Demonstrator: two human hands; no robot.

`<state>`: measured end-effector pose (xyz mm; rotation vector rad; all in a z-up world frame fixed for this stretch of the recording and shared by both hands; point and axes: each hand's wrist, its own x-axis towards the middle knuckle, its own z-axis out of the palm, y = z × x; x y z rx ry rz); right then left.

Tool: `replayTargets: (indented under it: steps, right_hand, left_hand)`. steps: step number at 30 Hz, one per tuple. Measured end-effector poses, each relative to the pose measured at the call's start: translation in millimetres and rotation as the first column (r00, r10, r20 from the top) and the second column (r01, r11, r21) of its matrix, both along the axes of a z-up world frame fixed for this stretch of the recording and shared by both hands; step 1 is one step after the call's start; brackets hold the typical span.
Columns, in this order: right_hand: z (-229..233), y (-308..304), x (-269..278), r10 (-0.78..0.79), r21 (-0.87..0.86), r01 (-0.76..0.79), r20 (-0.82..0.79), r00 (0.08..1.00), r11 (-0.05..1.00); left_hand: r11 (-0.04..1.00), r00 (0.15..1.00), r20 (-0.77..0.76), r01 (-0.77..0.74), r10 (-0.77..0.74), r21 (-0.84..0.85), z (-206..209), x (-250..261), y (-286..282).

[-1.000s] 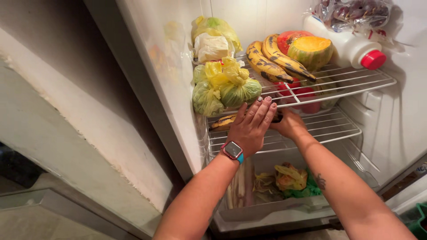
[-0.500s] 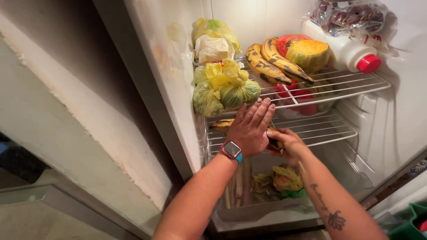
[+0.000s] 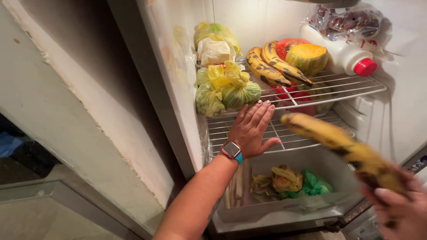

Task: The person cuts open a large plastic bag of smaller milk packets with a knife, removes the packets, and then places a banana, a package of meat, and other bagged food items into the refrigerator shelves and lower bin by hand.

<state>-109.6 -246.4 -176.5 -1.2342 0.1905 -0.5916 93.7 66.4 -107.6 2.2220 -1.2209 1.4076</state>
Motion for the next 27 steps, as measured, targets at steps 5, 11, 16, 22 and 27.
replayTargets:
  steps: [5, 11, 16, 22, 27]
  right_hand:
    - [49, 28, 17, 0.033, 0.012, -0.037, 0.233, 0.972, 0.999]
    - [147, 115, 129, 0.009, -0.492, 0.423, 0.66, 0.751, 0.761]
    - [151, 128, 268, 0.2, -0.624, 0.719, 0.781, 0.592, 0.307]
    - [143, 141, 327, 0.206, -0.747, 0.663, 0.643, 0.737, -0.043]
    - [139, 131, 352, 0.574, -0.831, 0.543, 0.387, 0.722, -0.122]
  left_hand:
    - [0.999, 0.994, 0.093, -0.053, 0.052, 0.011, -3, 5, -1]
    - [0.995, 0.997, 0.049, -0.055, 0.051, 0.078, -7, 8, 5]
    - [0.997, 0.979, 0.206, 0.029, -0.015, -0.066, -15, 18, -2]
    - [0.997, 0.984, 0.179, 0.001, 0.013, -0.077, -11, 14, -4]
    - [0.996, 0.986, 0.161, -0.038, 0.049, -0.075, -12, 13, -6]
